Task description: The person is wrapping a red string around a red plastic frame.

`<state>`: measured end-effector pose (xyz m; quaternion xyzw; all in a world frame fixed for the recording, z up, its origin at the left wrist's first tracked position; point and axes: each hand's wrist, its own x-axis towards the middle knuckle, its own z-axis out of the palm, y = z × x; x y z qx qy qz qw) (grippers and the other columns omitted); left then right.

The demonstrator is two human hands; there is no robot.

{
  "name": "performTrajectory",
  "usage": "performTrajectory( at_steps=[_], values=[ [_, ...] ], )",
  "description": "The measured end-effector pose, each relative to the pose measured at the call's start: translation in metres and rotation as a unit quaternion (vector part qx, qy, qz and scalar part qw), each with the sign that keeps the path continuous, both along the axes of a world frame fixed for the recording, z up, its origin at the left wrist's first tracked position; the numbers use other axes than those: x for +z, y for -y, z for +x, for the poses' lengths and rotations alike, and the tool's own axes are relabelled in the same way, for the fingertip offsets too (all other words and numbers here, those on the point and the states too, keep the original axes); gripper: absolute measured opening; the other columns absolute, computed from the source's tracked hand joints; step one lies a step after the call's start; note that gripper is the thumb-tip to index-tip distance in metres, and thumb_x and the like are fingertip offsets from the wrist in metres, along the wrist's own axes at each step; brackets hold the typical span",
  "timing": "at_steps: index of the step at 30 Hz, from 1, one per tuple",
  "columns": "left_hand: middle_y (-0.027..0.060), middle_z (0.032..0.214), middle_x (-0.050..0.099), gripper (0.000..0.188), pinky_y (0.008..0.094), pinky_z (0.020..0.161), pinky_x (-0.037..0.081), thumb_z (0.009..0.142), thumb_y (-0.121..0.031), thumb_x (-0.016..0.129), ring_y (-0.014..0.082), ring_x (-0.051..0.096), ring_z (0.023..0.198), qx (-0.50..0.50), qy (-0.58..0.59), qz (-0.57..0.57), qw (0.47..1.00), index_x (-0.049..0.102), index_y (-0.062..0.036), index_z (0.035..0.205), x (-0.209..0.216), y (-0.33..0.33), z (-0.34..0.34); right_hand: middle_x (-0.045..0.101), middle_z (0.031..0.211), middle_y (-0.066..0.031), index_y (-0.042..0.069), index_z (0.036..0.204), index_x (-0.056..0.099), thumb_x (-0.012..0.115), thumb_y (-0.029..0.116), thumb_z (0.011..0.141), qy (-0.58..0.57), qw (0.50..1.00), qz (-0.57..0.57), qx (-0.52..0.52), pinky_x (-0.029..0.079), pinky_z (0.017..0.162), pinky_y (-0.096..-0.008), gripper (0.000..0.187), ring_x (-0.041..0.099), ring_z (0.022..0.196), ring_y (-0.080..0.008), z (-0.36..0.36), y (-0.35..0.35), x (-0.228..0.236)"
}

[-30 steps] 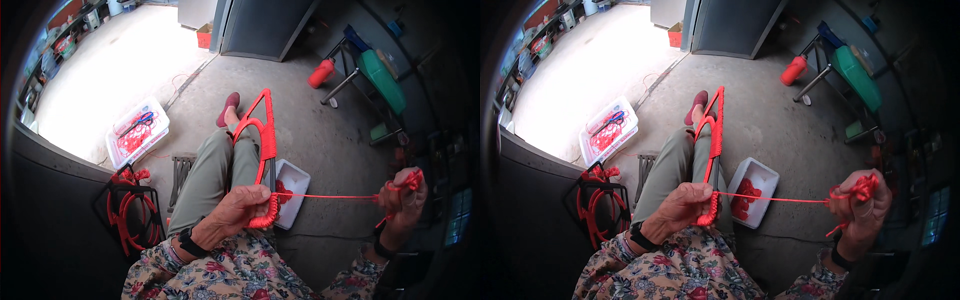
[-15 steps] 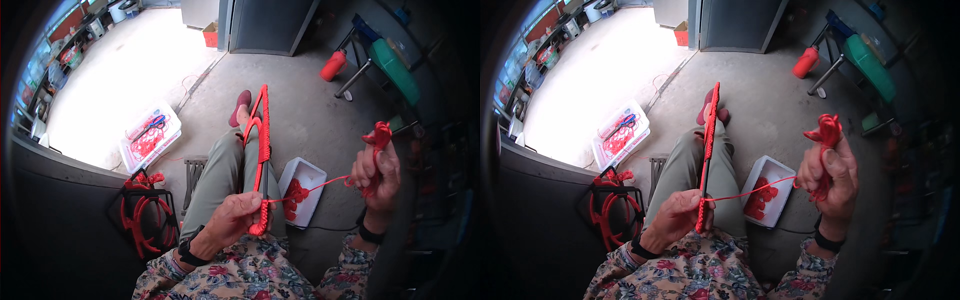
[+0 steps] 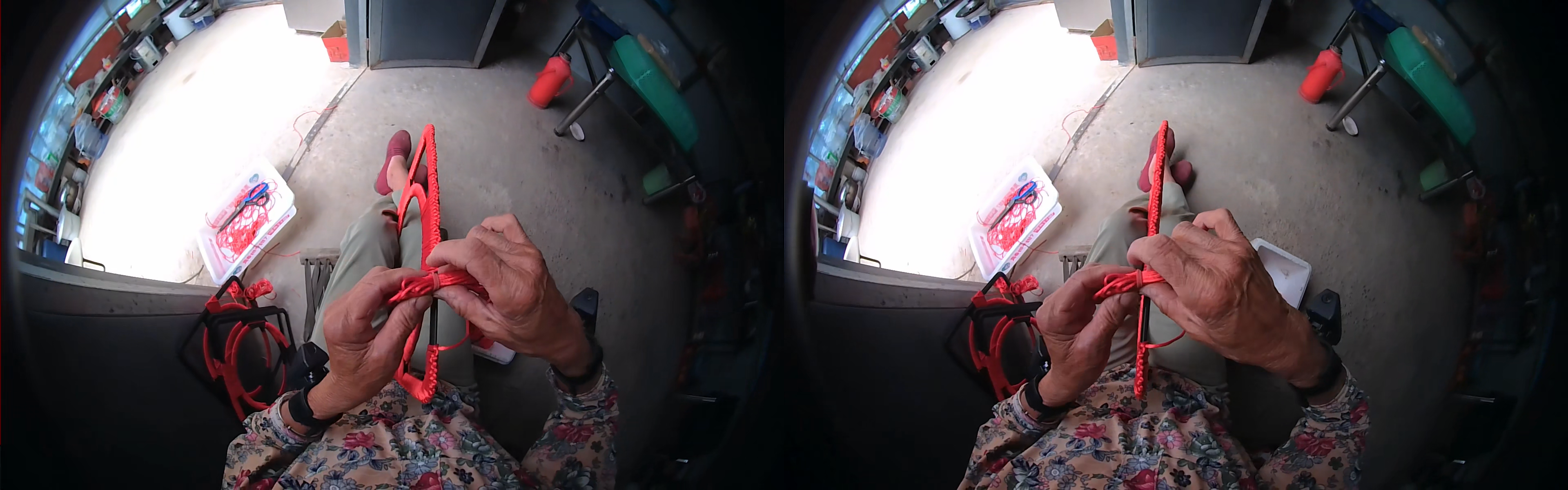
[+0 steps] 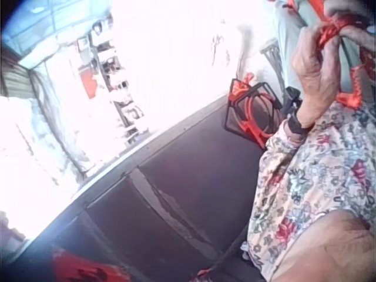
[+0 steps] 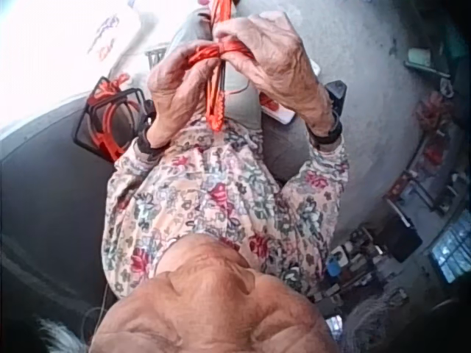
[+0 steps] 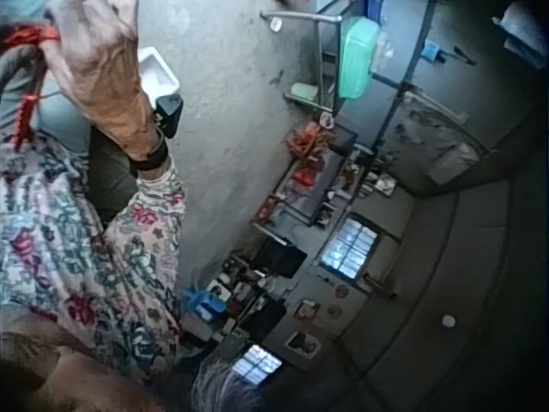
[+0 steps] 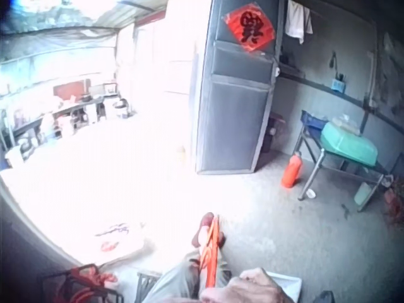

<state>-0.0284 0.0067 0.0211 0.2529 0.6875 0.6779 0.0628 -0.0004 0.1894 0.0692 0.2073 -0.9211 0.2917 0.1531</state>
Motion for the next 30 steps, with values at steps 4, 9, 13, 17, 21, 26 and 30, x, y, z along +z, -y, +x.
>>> performTrajectory(
  at_steps=[4,9,13,17,21,26,30],
  values=[
    [0.0053,0.08,0.064,0.016,0.0221,0.062,0.047,0.086,-0.004,0.065,0.0095,0.059,0.069,0.02,0.144,0.044,0.988,0.063,0.0033,0.1,-0.009,0.0,0.006,0.057,0.082,-0.0042,0.008,0.098,0.058,0.074,0.006,0.068,-0.056,0.997,-0.025,-0.049,0.038,0.074,-0.0351,0.035,0.056,0.077,-0.021,0.004,-0.005,-0.005],
    [0.0025,0.079,0.064,0.013,0.0191,0.06,0.046,0.087,-0.004,0.065,0.0055,0.058,0.068,0.038,0.238,0.045,0.969,0.063,0.0035,0.098,-0.015,0.002,0.02,0.058,0.082,-0.0018,0.009,0.084,0.062,0.076,0.003,0.064,-0.03,0.998,-0.056,-0.028,0.038,0.071,-0.0348,0.026,0.056,0.077,-0.019,0.035,-0.009,-0.028],
    [0.0009,0.073,0.063,0.011,0.0193,0.058,0.045,0.085,-0.003,0.066,0.0036,0.056,0.066,-0.003,0.177,-0.018,0.984,0.064,0.0026,0.094,-0.032,0.007,0.035,0.058,0.08,-0.0016,0.007,0.089,0.066,0.078,0.005,0.063,-0.01,0.992,-0.122,-0.031,0.038,0.071,-0.0336,0.029,0.055,0.074,-0.0196,0.041,-0.001,-0.051],
    [0.0002,0.072,0.063,0.011,0.0195,0.057,0.045,0.086,-0.002,0.064,0.0038,0.055,0.064,-0.016,0.207,0.017,0.978,0.065,0.0021,0.096,-0.025,0.003,0.03,0.055,0.077,-0.0028,0.006,0.091,0.065,0.078,0.007,0.064,-0.016,0.993,-0.112,-0.027,0.037,0.069,-0.0343,0.029,0.053,0.072,-0.0198,0.044,0.004,-0.059],
    [0.0007,0.077,0.062,0.013,0.0193,0.057,0.045,0.088,-0.002,0.059,0.0045,0.054,0.065,-0.081,0.349,0.066,0.931,0.063,0.0017,0.1,-0.013,0.011,0.025,0.053,0.073,-0.0034,0.005,0.087,0.064,0.076,0.008,0.067,-0.025,0.999,-0.017,-0.029,0.037,0.067,-0.0358,0.024,0.052,0.071,-0.0204,0.045,0.007,-0.048],
    [0.0006,0.077,0.062,0.013,0.0188,0.058,0.045,0.089,-0.006,0.061,0.0054,0.056,0.067,-0.084,0.298,0.085,0.947,0.061,0.0028,0.098,-0.013,0.012,0.029,0.053,0.073,-0.005,0.004,0.087,0.063,0.073,0.008,0.069,-0.032,0.994,0.088,-0.048,0.036,0.064,-0.0358,0.021,0.053,0.071,-0.0223,0.046,0.014,-0.041],
    [0.0029,0.08,0.063,0.019,0.0196,0.058,0.045,0.091,-0.014,0.062,0.0073,0.058,0.07,-0.025,0.298,0.138,0.944,0.06,0.0017,0.101,-0.009,0.009,0.036,0.053,0.074,-0.0059,0.004,0.097,0.064,0.073,0.006,0.071,0.007,0.995,-0.049,-0.092,0.04,0.065,-0.0339,0.027,0.053,0.069,-0.0221,0.065,-0.002,-0.037]
  ],
)
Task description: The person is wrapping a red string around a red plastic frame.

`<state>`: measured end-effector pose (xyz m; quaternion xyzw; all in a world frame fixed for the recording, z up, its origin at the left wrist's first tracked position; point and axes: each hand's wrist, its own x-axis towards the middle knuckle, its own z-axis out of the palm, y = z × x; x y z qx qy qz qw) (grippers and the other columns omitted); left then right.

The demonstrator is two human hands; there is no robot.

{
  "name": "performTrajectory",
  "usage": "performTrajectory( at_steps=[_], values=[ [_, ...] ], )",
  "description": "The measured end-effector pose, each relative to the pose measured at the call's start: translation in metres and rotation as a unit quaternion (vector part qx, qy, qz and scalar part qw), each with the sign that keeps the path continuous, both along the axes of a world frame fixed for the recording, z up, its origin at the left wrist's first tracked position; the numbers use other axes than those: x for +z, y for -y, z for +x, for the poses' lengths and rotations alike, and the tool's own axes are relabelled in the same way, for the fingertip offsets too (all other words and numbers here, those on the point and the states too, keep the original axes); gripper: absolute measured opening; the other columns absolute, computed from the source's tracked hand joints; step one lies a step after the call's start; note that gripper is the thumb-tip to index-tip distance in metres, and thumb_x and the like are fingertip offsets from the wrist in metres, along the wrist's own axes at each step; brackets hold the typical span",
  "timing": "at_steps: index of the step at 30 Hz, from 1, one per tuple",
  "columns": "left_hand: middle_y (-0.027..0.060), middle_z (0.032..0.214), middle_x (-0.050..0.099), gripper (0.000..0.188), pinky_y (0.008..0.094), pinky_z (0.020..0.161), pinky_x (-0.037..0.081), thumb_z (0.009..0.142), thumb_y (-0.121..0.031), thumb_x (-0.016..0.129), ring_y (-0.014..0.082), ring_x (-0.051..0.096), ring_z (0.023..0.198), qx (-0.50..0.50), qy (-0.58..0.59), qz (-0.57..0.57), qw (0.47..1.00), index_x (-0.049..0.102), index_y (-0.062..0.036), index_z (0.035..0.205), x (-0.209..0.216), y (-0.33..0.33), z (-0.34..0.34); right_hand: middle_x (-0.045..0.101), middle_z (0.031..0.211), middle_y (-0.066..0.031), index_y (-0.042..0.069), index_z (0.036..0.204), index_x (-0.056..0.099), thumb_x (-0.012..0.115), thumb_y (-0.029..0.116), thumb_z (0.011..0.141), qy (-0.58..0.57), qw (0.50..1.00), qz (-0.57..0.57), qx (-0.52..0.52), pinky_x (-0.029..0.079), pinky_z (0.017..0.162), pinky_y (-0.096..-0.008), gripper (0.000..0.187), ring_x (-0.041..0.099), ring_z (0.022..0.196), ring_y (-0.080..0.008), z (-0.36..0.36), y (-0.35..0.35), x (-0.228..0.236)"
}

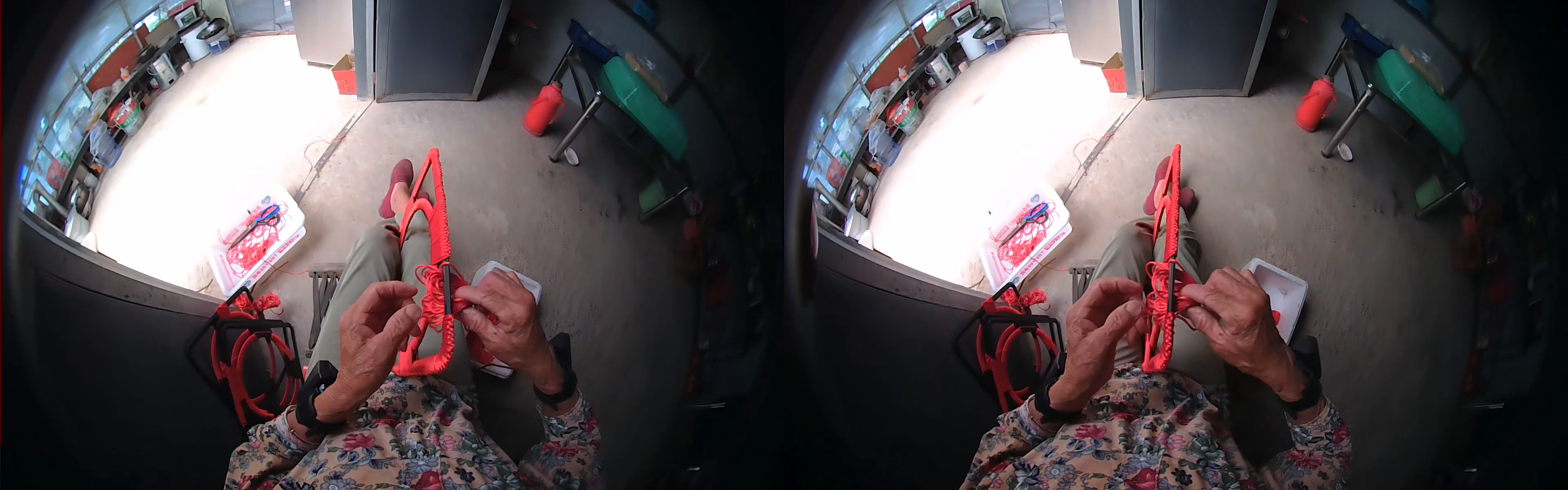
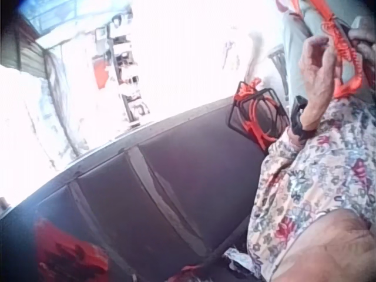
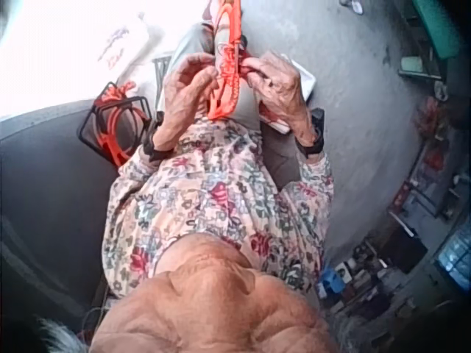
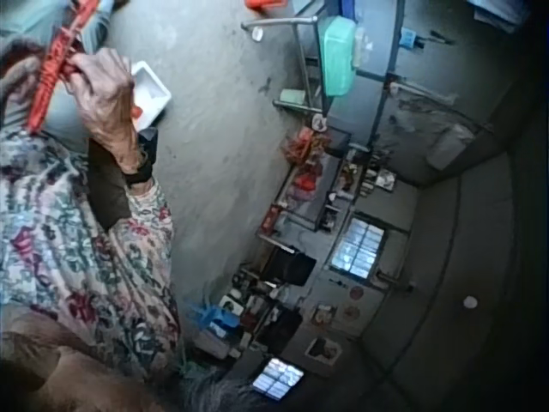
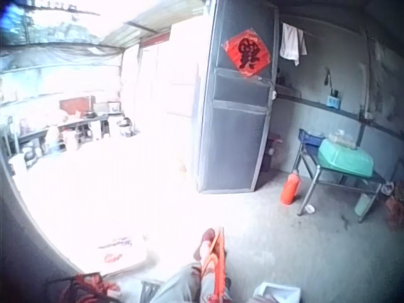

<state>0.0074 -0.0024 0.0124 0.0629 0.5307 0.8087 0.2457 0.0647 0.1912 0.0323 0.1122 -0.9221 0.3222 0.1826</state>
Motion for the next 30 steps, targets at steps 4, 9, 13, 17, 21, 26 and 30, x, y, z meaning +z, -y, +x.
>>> performTrajectory(
  at_steps=[4,9,13,17,21,26,30],
  values=[
    [0.0065,0.087,0.063,0.027,0.0221,0.064,0.047,0.093,-0.019,0.06,0.0102,0.059,0.071,-0.137,0.057,0.02,0.989,0.057,0.0038,0.107,-0.011,0.004,0.007,0.061,0.087,-0.0017,0.003,0.104,0.064,0.059,0.022,0.093,0.127,0.914,-0.375,-0.086,0.044,0.07,-0.0295,0.023,0.051,0.075,-0.0109,0.012,-0.003,-0.006],
    [0.0071,0.083,0.063,0.028,0.0269,0.068,0.051,0.093,-0.022,0.058,0.0148,0.062,0.071,-0.168,0.157,0.101,0.968,0.058,0.0026,0.107,-0.007,-0.008,0.01,0.063,0.097,-0.0014,0.002,0.106,0.063,0.057,0.023,0.094,0.085,0.82,-0.561,-0.075,0.039,0.09,-0.0267,0.024,0.053,0.094,-0.012,-0.001,-0.017,-0.008],
    [0.0105,0.082,0.064,0.028,0.0295,0.068,0.053,0.092,-0.022,0.059,0.0182,0.063,0.069,-0.246,0.244,0.172,0.922,0.057,0.0023,0.107,-0.005,-0.007,0.005,0.06,0.102,-0.01,0.003,0.105,0.058,0.049,0.021,0.098,-0.05,0.847,-0.529,0.003,0.041,0.094,-0.0369,0.022,0.055,0.1,-0.0196,-0.01,-0.015,0.043],
    [0.0122,0.08,0.064,0.028,0.0283,0.065,0.054,0.09,-0.021,0.062,0.0184,0.064,0.066,-0.302,0.223,0.195,0.906,0.056,0.0008,0.107,-0.003,-0.005,0.001,0.047,0.068,-0.0047,0.002,0.098,0.051,0.047,0.029,0.098,0.045,0.78,-0.615,0.103,0.045,0.069,-0.037,0.027,0.048,0.061,-0.0162,0.013,0.001,0.079],
    [0.0123,0.08,0.064,0.029,0.0266,0.061,0.054,0.089,-0.02,0.064,0.0171,0.064,0.066,-0.298,0.208,0.178,0.915,0.055,-0.0002,0.107,-0.004,-0.005,0.0,0.032,0.057,0.0019,0.002,0.095,0.048,0.047,0.03,0.098,0.162,0.755,-0.631,0.072,0.023,0.039,-0.0249,0.028,0.027,0.044,-0.0069,0.049,0.004,0.111],
    [0.0077,0.082,0.063,0.025,0.0245,0.059,0.054,0.087,-0.017,0.067,0.0134,0.062,0.066,-0.242,0.183,0.167,0.938,0.056,-0.001,0.103,0.002,-0.015,0.012,0.034,0.059,-0.0008,0.006,0.093,0.037,0.031,0.027,0.103,0.125,0.666,-0.716,0.169,0.019,0.034,-0.0232,0.024,0.021,0.038,-0.0061,0.038,0.021,0.13],
    [0.009,0.087,0.066,0.024,0.0278,0.064,0.055,0.09,-0.013,0.062,0.0138,0.065,0.072,-0.231,0.148,0.154,0.949,0.056,0.0039,0.105,-0.009,-0.02,0.017,0.032,0.058,0.0005,0.006,0.097,0.041,0.032,0.03,0.103,0.165,0.536,-0.788,0.256,0.018,0.033,-0.0238,0.025,0.022,0.037,-0.0061,0.001,0.065,0.124]
  ],
)
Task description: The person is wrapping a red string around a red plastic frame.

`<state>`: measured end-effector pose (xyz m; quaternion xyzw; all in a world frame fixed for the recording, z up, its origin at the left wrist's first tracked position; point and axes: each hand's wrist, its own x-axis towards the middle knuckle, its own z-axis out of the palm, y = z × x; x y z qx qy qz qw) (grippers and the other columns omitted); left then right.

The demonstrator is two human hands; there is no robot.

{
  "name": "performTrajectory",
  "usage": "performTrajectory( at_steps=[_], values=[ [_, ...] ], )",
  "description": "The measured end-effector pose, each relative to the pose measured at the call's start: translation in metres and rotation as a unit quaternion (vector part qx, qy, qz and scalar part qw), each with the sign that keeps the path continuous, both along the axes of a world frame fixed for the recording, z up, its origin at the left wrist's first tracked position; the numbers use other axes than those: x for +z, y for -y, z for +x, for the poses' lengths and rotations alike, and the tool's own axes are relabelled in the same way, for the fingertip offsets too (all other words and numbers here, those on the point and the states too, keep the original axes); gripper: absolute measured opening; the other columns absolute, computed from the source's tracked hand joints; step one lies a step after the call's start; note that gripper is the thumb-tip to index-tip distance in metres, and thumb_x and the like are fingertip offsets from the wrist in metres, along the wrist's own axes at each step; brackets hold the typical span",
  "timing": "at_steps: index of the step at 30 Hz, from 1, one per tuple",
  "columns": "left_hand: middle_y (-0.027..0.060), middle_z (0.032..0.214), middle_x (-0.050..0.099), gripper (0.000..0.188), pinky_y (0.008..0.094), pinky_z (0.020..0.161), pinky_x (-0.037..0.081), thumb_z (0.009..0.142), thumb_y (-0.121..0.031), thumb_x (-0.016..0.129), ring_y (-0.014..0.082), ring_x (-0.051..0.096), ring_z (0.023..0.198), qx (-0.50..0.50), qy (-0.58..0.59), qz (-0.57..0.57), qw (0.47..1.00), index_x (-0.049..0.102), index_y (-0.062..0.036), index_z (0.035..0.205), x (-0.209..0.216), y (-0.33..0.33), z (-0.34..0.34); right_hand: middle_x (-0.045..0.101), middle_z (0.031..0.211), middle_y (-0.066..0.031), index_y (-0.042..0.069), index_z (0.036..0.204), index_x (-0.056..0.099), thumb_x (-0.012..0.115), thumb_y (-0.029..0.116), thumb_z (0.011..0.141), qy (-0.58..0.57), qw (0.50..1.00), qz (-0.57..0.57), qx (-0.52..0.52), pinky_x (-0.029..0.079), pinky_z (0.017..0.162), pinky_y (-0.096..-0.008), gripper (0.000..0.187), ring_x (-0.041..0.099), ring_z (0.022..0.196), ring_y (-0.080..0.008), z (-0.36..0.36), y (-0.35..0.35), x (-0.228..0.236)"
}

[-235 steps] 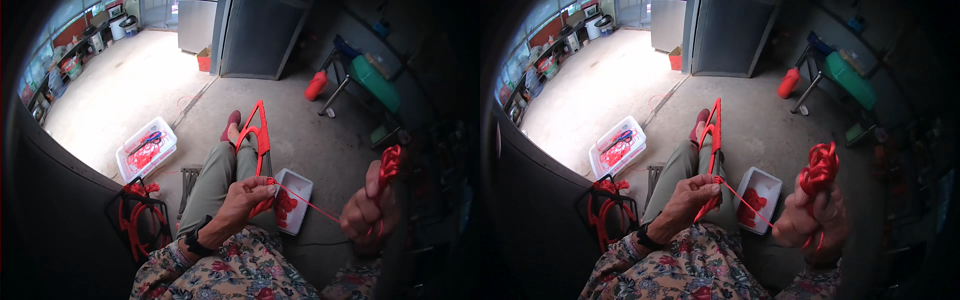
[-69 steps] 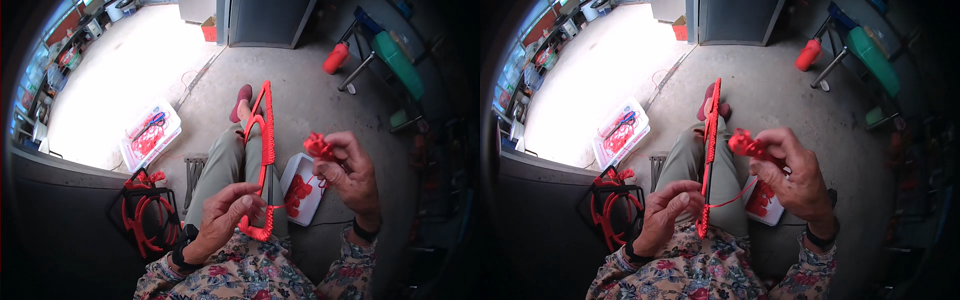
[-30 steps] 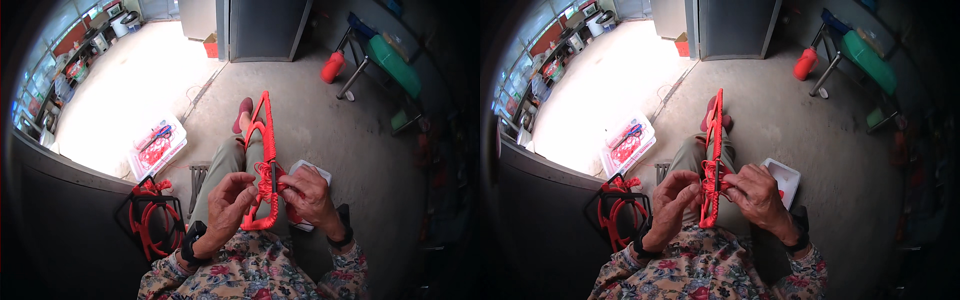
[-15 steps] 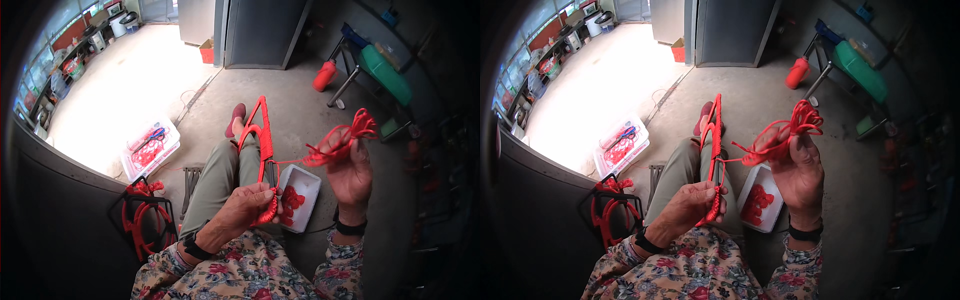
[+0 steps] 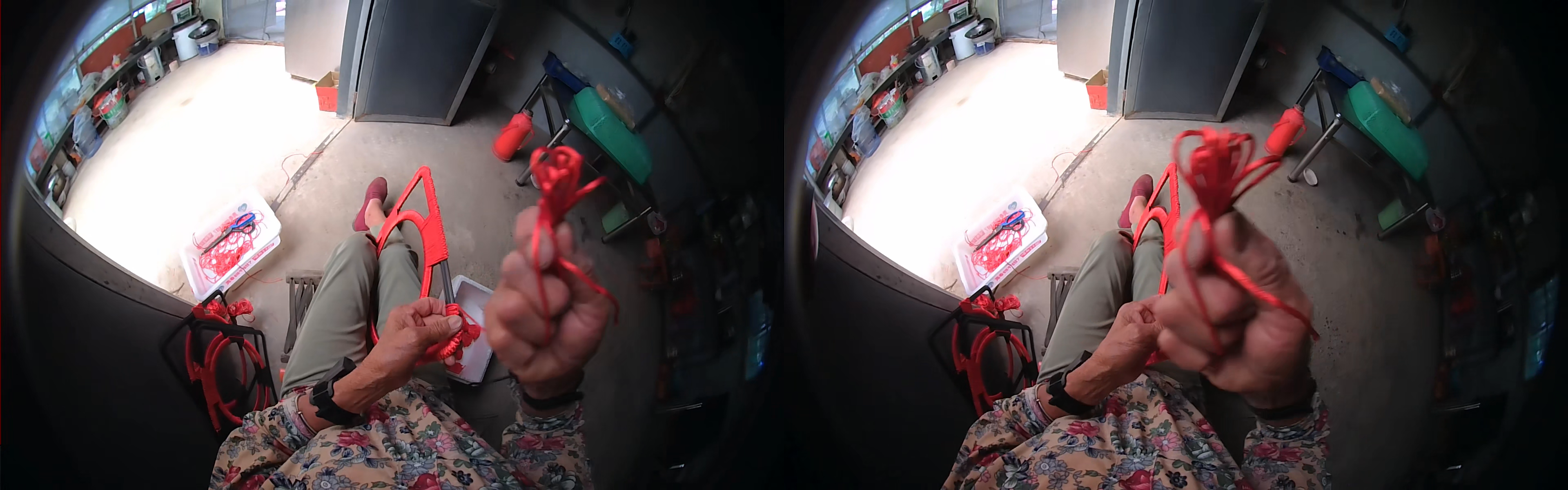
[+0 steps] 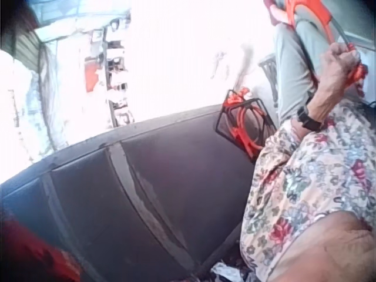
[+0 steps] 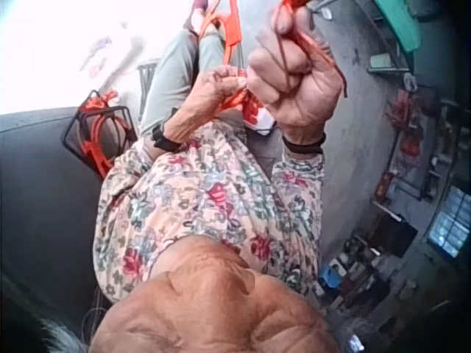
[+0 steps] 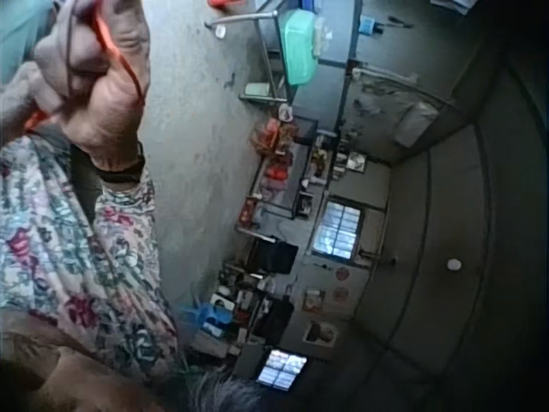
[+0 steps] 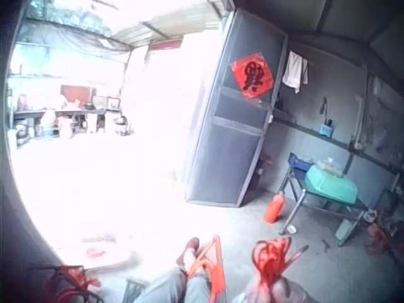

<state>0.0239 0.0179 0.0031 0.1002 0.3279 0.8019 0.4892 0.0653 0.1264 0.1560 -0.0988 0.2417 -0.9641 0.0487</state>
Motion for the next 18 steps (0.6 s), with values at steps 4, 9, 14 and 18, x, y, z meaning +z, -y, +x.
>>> performTrajectory(
  at_steps=[4,9,14,18],
  values=[
    [0.0068,0.091,0.065,0.028,0.0258,0.076,0.051,0.091,-0.014,0.057,0.0121,0.062,0.086,0.009,-0.125,-0.032,0.992,0.055,0.0008,0.115,-0.012,0.012,-0.004,0.031,0.058,0.0037,0.006,0.098,0.046,0.034,0.034,0.102,0.012,0.996,0.058,0.063,0.018,0.034,-0.0251,0.031,0.02,0.039,-0.0075,-0.015,0.04,-0.012],
    [0.0027,0.095,0.06,0.035,0.0275,0.073,0.047,0.081,-0.015,0.072,0.011,0.055,0.079,0.236,-0.334,-0.121,0.905,0.057,0.0,0.109,0.01,0.008,-0.015,0.024,0.057,0.007,0.007,0.098,0.051,0.042,0.035,0.1,-0.042,0.997,0.068,-0.011,0.023,0.041,-0.0212,0.03,0.023,0.046,-0.0042,-0.048,0.02,0.003],
    [0.0017,0.079,0.058,0.018,0.0252,0.066,0.048,0.087,-0.016,0.066,0.0094,0.056,0.069,0.241,-0.396,-0.119,0.878,0.061,0.0019,0.088,0.015,0.004,-0.035,0.04,0.061,0.0025,0.003,0.102,0.054,0.05,0.034,0.097,-0.144,0.902,0.342,-0.221,0.032,0.046,-0.0231,0.031,0.036,0.049,-0.0059,-0.061,-0.019,0.009],
    [0.0023,0.076,0.059,0.018,0.0239,0.06,0.049,0.093,-0.015,0.059,0.009,0.059,0.065,0.256,-0.219,-0.055,0.94,0.059,0.002,0.087,-0.003,0.006,-0.034,0.062,0.085,-0.004,0.004,0.108,0.061,0.069,0.013,0.083,-0.255,0.74,0.566,-0.258,0.042,0.064,-0.0259,0.028,0.054,0.074,-0.0111,-0.045,-0.07,-0.016]
  ],
)
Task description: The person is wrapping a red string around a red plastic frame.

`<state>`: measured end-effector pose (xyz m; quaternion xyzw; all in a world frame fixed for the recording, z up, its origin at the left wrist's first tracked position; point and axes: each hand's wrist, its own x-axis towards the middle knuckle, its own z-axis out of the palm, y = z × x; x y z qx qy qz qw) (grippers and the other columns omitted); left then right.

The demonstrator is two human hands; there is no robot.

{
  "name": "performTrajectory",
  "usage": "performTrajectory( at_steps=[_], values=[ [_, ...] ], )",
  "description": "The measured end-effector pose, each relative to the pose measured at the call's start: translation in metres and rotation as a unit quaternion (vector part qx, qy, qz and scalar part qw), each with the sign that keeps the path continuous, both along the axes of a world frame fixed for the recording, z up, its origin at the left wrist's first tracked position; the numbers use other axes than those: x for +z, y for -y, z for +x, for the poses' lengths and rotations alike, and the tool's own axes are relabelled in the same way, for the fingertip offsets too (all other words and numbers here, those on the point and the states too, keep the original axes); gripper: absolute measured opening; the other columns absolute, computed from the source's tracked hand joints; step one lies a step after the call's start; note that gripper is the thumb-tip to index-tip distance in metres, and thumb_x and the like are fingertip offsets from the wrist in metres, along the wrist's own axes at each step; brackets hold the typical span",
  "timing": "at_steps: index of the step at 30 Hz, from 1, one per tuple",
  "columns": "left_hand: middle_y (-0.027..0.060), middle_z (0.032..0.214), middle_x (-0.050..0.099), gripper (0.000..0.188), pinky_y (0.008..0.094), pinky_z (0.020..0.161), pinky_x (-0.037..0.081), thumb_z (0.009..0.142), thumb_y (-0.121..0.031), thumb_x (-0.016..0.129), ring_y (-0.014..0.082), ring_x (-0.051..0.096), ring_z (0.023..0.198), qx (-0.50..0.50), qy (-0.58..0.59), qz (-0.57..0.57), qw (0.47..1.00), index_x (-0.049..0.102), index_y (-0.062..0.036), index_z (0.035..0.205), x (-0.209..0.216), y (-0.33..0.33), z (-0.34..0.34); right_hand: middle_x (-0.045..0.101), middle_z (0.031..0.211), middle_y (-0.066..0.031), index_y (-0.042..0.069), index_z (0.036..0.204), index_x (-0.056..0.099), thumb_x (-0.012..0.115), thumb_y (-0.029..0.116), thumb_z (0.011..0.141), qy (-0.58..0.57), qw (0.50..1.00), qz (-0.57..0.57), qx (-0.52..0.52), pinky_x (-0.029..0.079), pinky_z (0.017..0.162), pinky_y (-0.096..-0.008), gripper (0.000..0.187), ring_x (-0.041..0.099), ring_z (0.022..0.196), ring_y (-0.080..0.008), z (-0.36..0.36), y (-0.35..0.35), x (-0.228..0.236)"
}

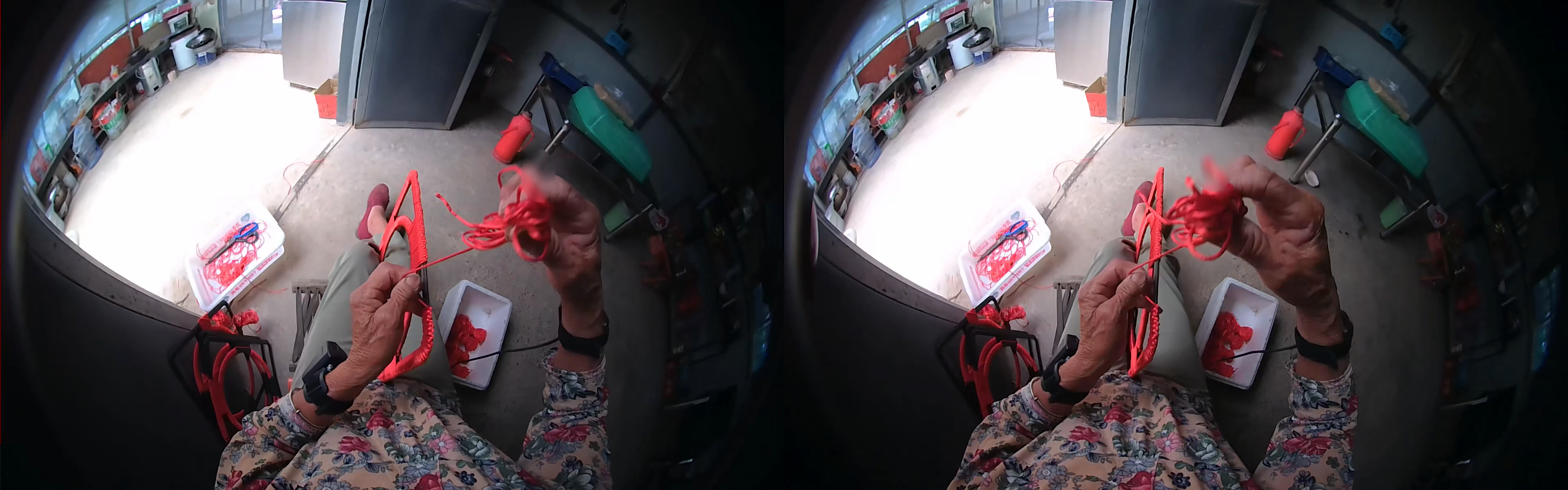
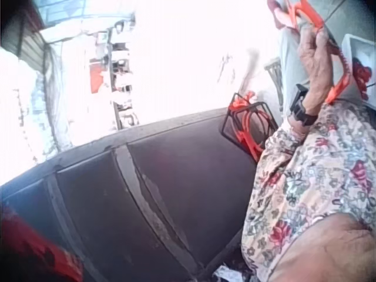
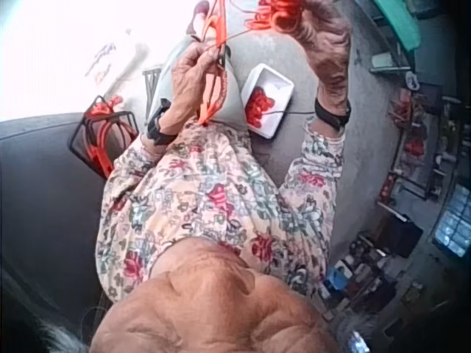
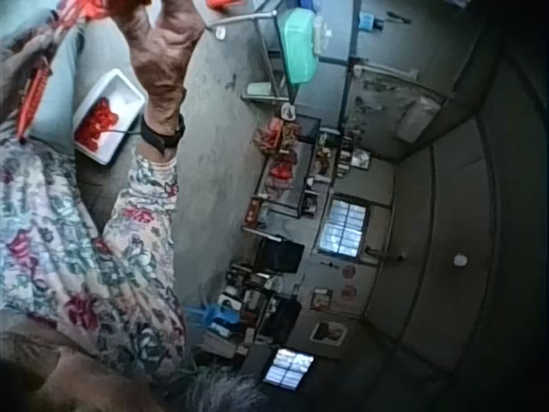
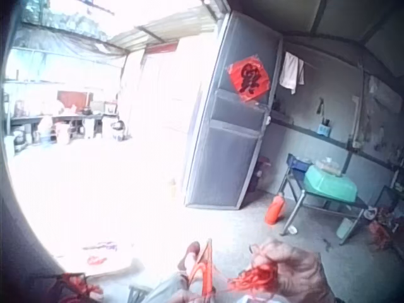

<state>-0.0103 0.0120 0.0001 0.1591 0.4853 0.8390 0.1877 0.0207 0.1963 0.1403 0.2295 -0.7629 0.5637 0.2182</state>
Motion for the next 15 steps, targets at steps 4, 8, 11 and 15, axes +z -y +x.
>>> performTrajectory(
  at_steps=[4,8,11,15],
  values=[
    [0.0048,0.078,0.061,0.017,0.0234,0.056,0.048,0.093,-0.013,0.057,0.0101,0.059,0.064,-0.023,0.105,0.001,0.994,0.059,0.0032,0.087,-0.012,0.011,-0.007,0.063,0.084,-0.001,0.009,0.092,0.068,0.073,0.016,0.073,0.095,0.902,0.42,-0.004,0.036,0.085,-0.0343,0.021,0.056,0.087,-0.018,0.035,-0.002,-0.018],
    [0.0056,0.079,0.061,0.013,0.0218,0.063,0.048,0.091,-0.009,0.058,0.0085,0.057,0.069,-0.006,-0.02,-0.151,0.988,0.059,0.0019,0.084,-0.013,0.015,-0.006,0.06,0.078,-0.0014,0.009,0.084,0.064,0.071,0.015,0.072,0.054,0.845,0.519,-0.119,0.036,0.079,-0.0357,0.015,0.055,0.082,-0.0191,0.036,0.012,-0.08],
    [0.0028,0.078,0.061,0.014,0.0208,0.062,0.046,0.092,-0.01,0.058,0.0061,0.055,0.068,0.035,-0.178,-0.183,0.966,0.059,0.0017,0.083,-0.016,0.016,-0.005,0.055,0.074,-0.0035,0.008,0.082,0.061,0.07,0.013,0.073,0.053,0.884,0.438,-0.157,0.036,0.073,-0.0354,0.014,0.053,0.077,-0.0209,0.026,0.029,-0.094],
    [0.002,0.077,0.062,0.016,0.0203,0.059,0.045,0.091,-0.013,0.062,0.0056,0.055,0.067,-0.029,-0.063,-0.186,0.98,0.058,0.0003,0.084,0.005,0.022,-0.002,0.054,0.072,-0.0088,0.001,0.081,0.057,0.068,0.003,0.069,0.099,0.939,0.3,-0.134,0.037,0.062,-0.0391,0.017,0.051,0.069,-0.0273,0.023,0.035,-0.111]
  ],
)
